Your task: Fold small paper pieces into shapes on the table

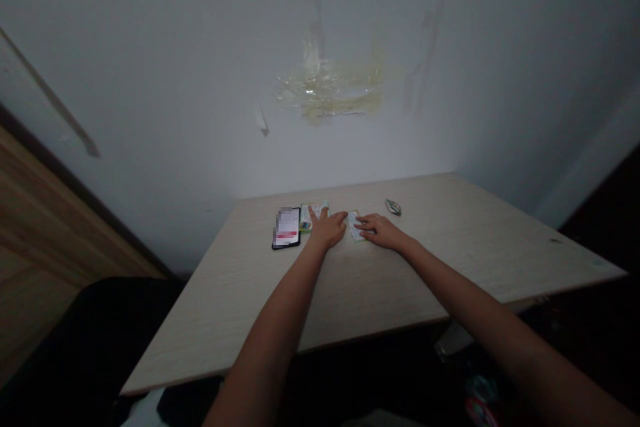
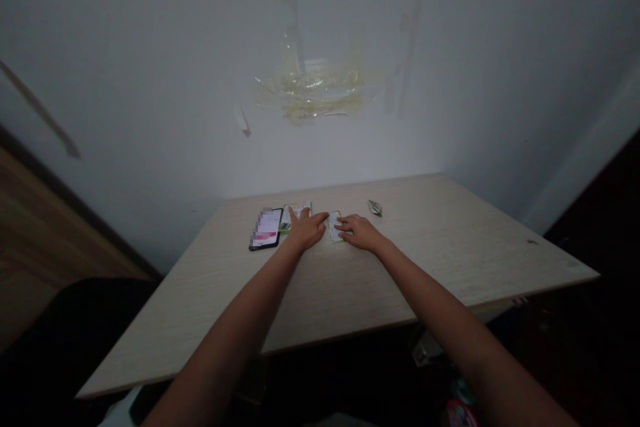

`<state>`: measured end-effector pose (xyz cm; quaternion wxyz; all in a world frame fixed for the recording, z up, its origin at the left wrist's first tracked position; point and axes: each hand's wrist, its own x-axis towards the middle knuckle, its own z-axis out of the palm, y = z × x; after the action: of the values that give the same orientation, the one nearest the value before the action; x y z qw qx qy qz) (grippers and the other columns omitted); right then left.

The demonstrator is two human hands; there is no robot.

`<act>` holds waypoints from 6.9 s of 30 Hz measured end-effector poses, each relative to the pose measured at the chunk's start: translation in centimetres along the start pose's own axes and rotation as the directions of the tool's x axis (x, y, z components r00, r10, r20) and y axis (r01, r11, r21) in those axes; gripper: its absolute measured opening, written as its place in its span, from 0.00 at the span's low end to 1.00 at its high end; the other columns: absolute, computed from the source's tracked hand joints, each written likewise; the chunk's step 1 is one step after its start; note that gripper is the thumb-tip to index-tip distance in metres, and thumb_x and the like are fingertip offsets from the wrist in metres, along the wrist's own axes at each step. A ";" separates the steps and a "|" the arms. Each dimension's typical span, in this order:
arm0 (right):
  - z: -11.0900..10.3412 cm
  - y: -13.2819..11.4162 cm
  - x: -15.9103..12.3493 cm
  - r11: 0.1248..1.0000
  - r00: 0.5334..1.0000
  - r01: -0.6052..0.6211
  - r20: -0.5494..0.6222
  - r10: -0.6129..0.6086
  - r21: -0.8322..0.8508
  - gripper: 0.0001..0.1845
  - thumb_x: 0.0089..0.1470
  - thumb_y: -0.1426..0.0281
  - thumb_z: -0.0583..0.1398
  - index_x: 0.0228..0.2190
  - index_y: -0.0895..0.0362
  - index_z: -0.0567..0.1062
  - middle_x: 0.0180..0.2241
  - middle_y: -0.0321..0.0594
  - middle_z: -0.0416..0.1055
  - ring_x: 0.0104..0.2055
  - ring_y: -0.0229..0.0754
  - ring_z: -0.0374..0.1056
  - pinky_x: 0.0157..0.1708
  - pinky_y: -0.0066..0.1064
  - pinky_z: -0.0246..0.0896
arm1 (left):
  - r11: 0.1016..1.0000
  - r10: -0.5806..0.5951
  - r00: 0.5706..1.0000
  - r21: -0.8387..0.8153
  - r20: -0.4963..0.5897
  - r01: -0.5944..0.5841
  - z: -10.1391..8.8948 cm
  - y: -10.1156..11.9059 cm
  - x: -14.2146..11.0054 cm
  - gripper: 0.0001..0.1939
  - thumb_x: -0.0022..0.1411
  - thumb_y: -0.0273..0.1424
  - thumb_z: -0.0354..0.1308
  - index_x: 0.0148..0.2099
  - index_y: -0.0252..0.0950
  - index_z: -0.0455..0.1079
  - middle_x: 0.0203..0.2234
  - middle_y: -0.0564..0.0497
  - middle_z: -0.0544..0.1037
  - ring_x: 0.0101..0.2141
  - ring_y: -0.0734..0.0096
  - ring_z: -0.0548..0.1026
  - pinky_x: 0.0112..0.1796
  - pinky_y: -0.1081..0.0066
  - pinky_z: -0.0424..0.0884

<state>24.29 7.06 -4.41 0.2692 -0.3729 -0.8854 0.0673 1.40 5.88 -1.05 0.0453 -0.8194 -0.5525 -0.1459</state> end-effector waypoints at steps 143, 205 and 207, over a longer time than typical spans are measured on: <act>-0.8 0.4 -0.4 0.968 0.996 -0.086 0.050 0.076 0.236 0.28 0.47 0.73 0.63 0.53 0.53 0.76 0.57 0.46 0.70 0.61 0.53 0.61 0.64 0.51 0.51 | 0.974 0.126 0.992 -0.190 0.002 -0.123 -1.8 1.2 -4.7 0.20 0.60 0.50 0.59 0.52 0.51 0.74 0.54 0.53 0.77 0.63 0.47 0.60 0.57 0.28 0.18; -1.0 -3.7 -0.2 0.984 0.975 -0.167 -0.139 0.174 0.063 0.16 0.48 0.66 0.69 0.38 0.53 0.73 0.43 0.44 0.63 0.50 0.51 0.60 0.53 0.45 0.59 | 0.949 -0.165 0.977 -0.291 -0.133 0.120 -1.8 2.2 -3.8 0.05 0.62 0.33 0.56 0.37 0.40 0.72 0.37 0.50 0.81 0.45 0.58 0.76 0.62 0.34 0.32; -1.3 -3.9 -0.1 0.987 0.978 -0.135 -0.150 0.147 0.090 0.14 0.49 0.68 0.68 0.39 0.53 0.73 0.44 0.43 0.64 0.51 0.50 0.61 0.54 0.45 0.59 | 0.950 -0.164 0.977 -0.290 -0.138 0.118 -1.8 2.2 -3.8 0.05 0.62 0.33 0.56 0.37 0.40 0.72 0.37 0.50 0.81 0.44 0.58 0.76 0.61 0.33 0.32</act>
<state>22.58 4.12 -2.15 0.3469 -0.4280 -0.8295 0.0920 1.76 1.21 -0.22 -0.0374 -0.7614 -0.5780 -0.2912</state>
